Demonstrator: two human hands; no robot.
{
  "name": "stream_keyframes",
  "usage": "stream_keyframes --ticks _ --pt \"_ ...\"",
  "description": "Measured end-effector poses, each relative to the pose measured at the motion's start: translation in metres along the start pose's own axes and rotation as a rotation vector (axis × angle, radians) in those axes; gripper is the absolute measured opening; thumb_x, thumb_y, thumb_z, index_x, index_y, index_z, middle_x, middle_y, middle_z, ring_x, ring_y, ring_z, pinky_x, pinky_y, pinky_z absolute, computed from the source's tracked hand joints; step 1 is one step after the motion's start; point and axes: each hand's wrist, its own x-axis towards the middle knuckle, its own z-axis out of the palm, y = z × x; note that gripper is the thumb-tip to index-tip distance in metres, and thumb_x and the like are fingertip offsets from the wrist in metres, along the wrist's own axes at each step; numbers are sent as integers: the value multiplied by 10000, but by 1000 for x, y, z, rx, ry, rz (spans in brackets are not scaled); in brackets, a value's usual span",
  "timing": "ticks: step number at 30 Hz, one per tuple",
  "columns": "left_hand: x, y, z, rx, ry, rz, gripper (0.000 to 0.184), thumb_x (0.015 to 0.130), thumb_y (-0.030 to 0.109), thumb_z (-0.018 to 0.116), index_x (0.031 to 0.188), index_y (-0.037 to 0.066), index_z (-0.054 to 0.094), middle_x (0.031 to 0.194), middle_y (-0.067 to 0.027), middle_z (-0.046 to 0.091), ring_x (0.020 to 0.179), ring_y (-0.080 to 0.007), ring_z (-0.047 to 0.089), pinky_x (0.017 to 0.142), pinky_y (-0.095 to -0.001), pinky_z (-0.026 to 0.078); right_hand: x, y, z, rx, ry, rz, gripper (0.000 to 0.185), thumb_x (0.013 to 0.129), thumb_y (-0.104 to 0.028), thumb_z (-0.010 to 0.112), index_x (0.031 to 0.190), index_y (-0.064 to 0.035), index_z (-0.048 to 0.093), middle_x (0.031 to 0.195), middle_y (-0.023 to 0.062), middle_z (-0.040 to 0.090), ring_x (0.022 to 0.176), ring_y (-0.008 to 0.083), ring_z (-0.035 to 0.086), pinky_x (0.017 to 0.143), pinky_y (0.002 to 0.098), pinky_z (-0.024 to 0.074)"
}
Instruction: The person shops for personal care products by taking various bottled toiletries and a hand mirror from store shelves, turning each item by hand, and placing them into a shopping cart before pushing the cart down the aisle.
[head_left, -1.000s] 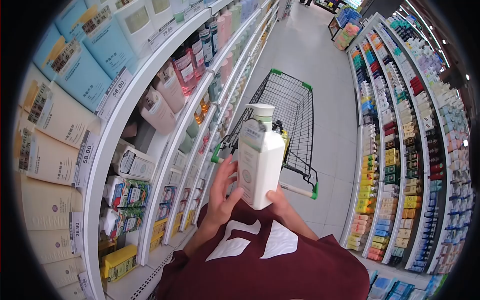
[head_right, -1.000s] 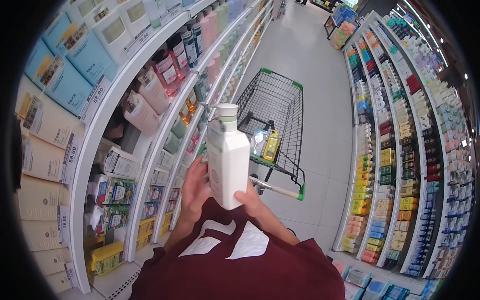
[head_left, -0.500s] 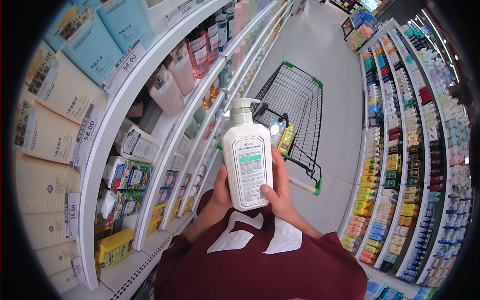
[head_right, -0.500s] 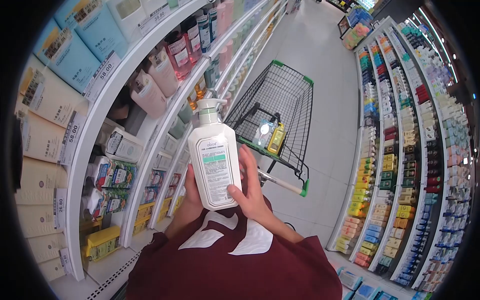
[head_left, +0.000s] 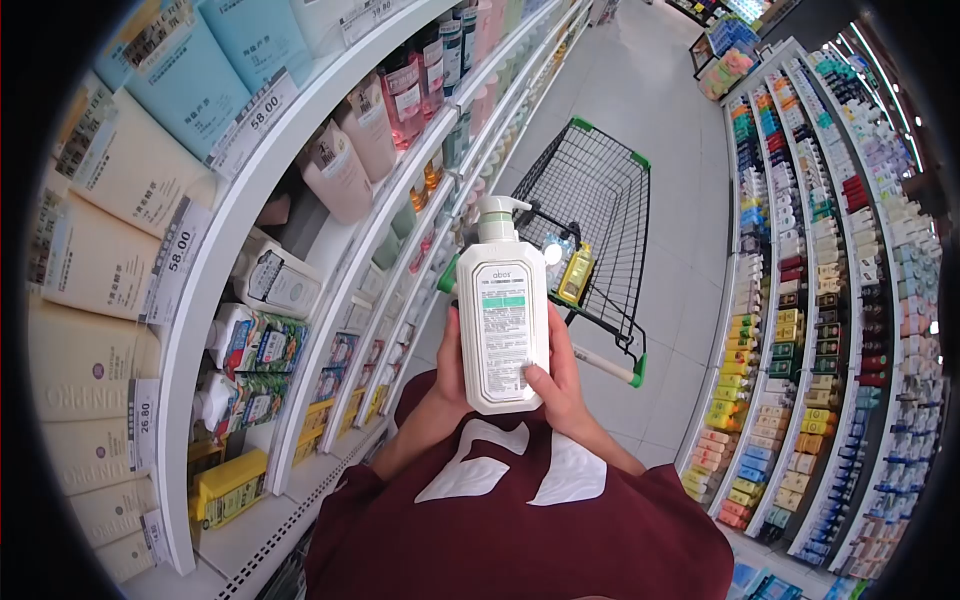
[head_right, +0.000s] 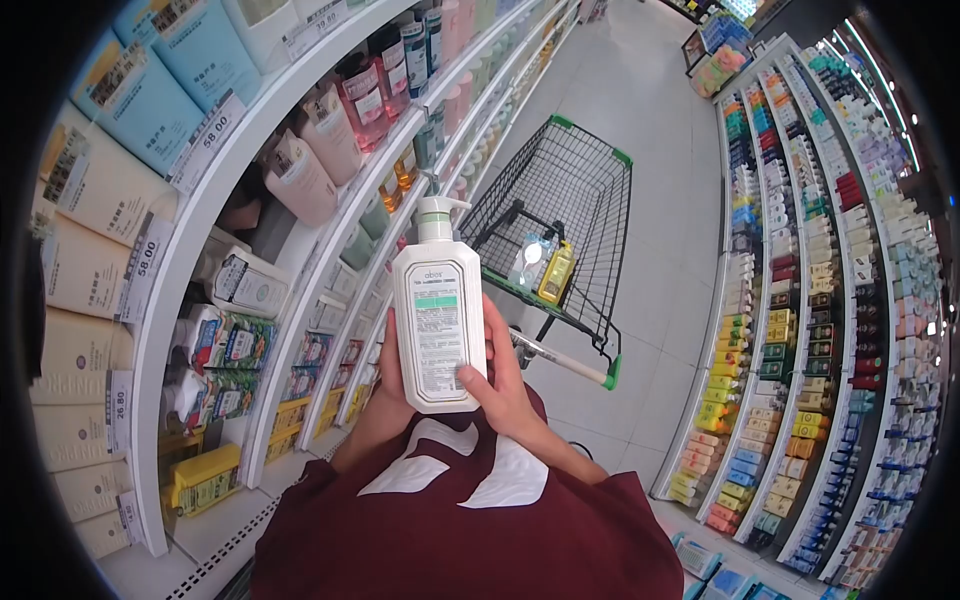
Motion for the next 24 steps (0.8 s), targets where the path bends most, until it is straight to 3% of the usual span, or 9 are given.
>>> stream_keyframes --ticks 11,13,14,17,19,20,22,23,24 --pt "0 -2 -8 -22 55 -45 747 1019 622 210 1510 76 345 1418 -166 516 1216 -324 590 1014 -464 499 2 4 -2 -15 3 9 847 915 -187 600 1570 -20 90 1394 169 429 1261 225 496 1081 373 375" --pt "1 -4 -5 -118 191 -9 892 972 705 183 1496 -5 313 1312 -295 550 1102 -440 623 934 -530 532 3 2 -1 -4 6 6 843 916 -187 598 1570 -21 92 1394 168 428 1255 224 501 1078 373 378" --pt "1 -3 -3 -118 191 -11 892 972 705 183 1496 -5 313 1312 -295 550 1102 -440 623 934 -530 532 3 1 0 7 8 5 840 918 -187 596 1570 -21 94 1394 167 428 1249 224 505 1076 373 380" --pt "2 -2 -1 -61 232 -24 872 979 694 189 1498 5 317 1329 -280 547 1105 -416 630 937 -519 532 2 3 -4 -8 5 23 830 916 -165 582 1566 -9 92 1429 179 409 1299 240 467 1103 383 347" --pt "1 0 -4 -36 52 -7 759 1020 625 199 1498 57 359 1400 -156 534 1211 -301 594 1024 -433 493 1 5 -5 5 25 20 830 908 -149 579 1564 -3 91 1459 189 378 1340 257 423 1125 395 316" --pt "-1 -1 -7 -37 51 -7 759 1020 625 199 1498 57 359 1400 -156 534 1211 -301 594 1024 -433 493 1 7 -6 19 42 17 831 901 -133 576 1562 3 91 1490 198 348 1382 273 380 1147 408 284" --pt "-2 -2 -11 345 167 23 747 1031 598 243 1499 24 336 1408 -160 514 1243 -275 561 1037 -394 457 2 13 -10 -53 64 -53 839 893 -122 577 1561 6 87 1522 205 303 1418 286 323 1164 421 250" --pt "-3 -1 -11 344 168 23 747 1031 598 243 1499 24 336 1408 -160 514 1243 -275 561 1037 -394 457 2 15 -12 -123 87 -123 846 885 -111 578 1560 10 83 1553 213 258 1453 298 267 1181 435 216" --pt "-1 5 1 670 175 85 740 1033 580 275 1509 14 305 1431 -168 477 1281 -269 516 1047 -390 427 4 9 -12 -188 80 -162 862 879 -118 595 1563 -6 83 1580 205 203 1472 315 226 1191 451 194"
